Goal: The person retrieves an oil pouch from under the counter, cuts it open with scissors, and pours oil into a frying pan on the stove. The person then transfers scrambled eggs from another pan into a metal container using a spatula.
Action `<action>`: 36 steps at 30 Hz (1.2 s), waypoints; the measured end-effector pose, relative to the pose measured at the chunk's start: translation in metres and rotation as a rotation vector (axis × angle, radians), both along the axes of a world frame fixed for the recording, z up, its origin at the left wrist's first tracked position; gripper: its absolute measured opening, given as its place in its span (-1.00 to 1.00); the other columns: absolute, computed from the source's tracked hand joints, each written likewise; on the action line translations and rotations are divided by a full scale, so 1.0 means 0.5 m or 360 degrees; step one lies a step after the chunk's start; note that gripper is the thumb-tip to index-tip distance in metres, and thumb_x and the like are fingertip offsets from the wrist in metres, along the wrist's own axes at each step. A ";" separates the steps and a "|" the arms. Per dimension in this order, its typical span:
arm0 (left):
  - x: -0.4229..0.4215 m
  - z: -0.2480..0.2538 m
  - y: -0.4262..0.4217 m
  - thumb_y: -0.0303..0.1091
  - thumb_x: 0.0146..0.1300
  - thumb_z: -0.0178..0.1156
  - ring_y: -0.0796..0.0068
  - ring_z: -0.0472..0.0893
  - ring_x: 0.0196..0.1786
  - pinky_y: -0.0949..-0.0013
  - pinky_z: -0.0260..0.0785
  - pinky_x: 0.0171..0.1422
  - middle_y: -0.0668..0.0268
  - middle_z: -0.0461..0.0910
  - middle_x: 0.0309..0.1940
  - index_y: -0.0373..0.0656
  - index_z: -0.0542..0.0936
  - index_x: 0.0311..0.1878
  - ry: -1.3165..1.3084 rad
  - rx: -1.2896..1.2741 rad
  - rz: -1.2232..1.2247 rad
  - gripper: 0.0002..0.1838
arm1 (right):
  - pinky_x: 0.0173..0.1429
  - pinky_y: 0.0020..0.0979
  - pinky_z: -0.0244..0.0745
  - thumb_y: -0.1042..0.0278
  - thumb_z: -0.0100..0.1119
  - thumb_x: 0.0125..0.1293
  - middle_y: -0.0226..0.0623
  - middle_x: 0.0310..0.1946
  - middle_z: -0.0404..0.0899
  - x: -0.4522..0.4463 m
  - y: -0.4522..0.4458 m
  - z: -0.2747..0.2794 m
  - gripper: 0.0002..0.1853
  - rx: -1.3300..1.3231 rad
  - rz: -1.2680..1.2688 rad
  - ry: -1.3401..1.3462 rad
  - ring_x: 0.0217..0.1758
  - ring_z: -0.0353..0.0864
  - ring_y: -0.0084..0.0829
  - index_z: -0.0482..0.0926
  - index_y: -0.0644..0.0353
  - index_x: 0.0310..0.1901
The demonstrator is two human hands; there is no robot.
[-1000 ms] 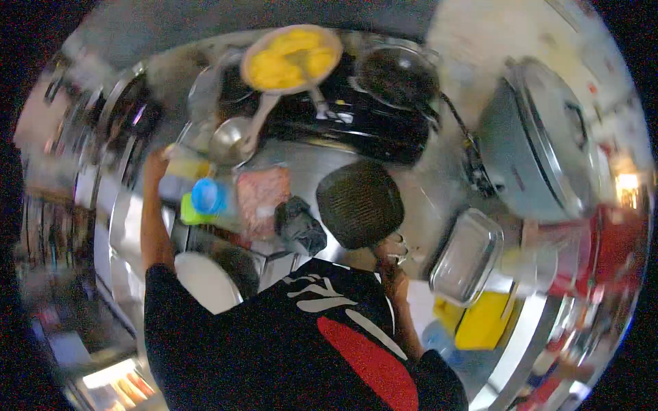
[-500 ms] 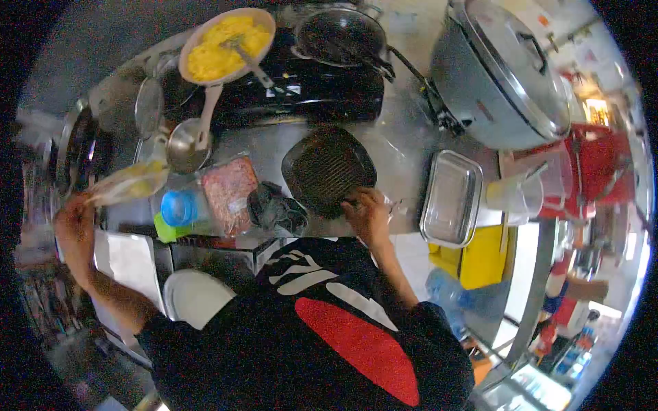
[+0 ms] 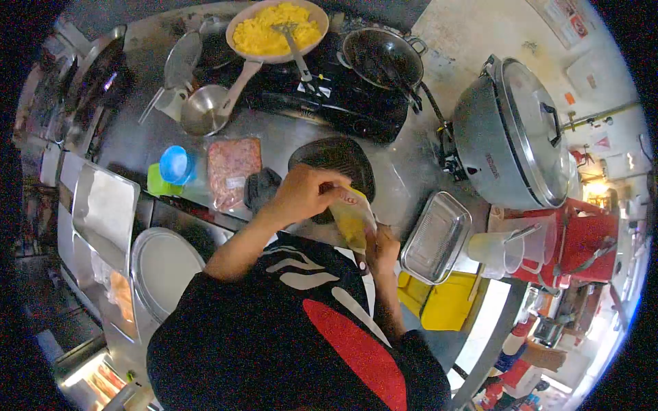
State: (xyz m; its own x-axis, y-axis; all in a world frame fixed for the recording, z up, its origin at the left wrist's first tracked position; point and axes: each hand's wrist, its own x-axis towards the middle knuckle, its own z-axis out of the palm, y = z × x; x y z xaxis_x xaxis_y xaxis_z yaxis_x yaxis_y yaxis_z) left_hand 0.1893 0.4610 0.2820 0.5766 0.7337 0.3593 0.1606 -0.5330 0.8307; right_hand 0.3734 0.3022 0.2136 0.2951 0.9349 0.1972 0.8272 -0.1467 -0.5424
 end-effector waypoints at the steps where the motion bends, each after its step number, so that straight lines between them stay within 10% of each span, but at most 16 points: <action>1: 0.006 -0.021 -0.016 -0.30 0.08 0.23 0.18 0.59 -0.49 0.23 0.41 -0.36 0.16 0.57 -0.57 -0.12 0.57 -0.14 0.0042 -0.0139 0.0042 -0.74 | -0.25 -0.27 0.51 0.47 0.19 0.12 -0.07 -0.36 0.59 0.014 -0.023 -0.004 -0.86 -0.0039 0.0064 -0.0041 -0.34 0.59 -0.06 0.59 0.22 -0.25; 9: -0.029 -0.258 -0.155 -0.25 0.21 0.17 0.47 0.54 -0.55 0.42 0.41 -0.41 0.27 0.60 -0.51 -0.23 0.37 0.17 0.0042 -0.0697 0.0471 -0.51 | -0.35 -0.19 0.47 0.28 0.10 0.23 -0.07 -0.40 0.59 0.060 -0.033 -0.007 -0.82 -0.0324 0.0149 -0.0175 -0.41 0.58 -0.06 0.60 0.20 -0.33; 14: 0.020 -0.424 -0.189 -0.19 0.26 0.09 0.56 0.53 -0.58 0.48 0.39 -0.50 0.29 0.60 -0.47 -0.26 0.43 0.07 0.0215 -0.1386 -0.0173 -0.59 | -0.40 -0.13 0.43 0.21 0.10 0.23 0.02 -0.49 0.54 0.078 -0.023 -0.033 -0.79 -0.0420 0.0068 -0.0211 -0.48 0.55 0.01 0.63 0.14 -0.37; 21: 0.096 -0.383 -0.178 -0.16 0.21 0.12 0.44 0.61 -0.45 0.42 0.45 -0.47 0.28 0.57 -0.15 -0.13 0.51 0.03 0.0050 -0.2027 -0.0801 -0.63 | -0.38 -0.13 0.40 0.32 0.09 0.20 0.03 -0.54 0.50 0.062 0.020 -0.012 -0.84 -0.0525 0.0327 -0.0319 -0.45 0.52 0.04 0.59 0.21 -0.40; 36: 0.103 -0.448 -0.212 -0.13 0.24 0.08 0.63 0.53 -0.23 0.48 0.32 -0.20 0.44 0.57 -0.17 -0.09 0.52 -0.07 -0.0319 -0.2493 -0.1136 -0.70 | -0.28 -0.09 0.46 0.18 0.08 0.22 0.01 -0.49 0.55 0.044 0.066 0.046 -0.76 -0.0827 0.0367 -0.0394 -0.40 0.56 0.03 0.64 0.14 -0.34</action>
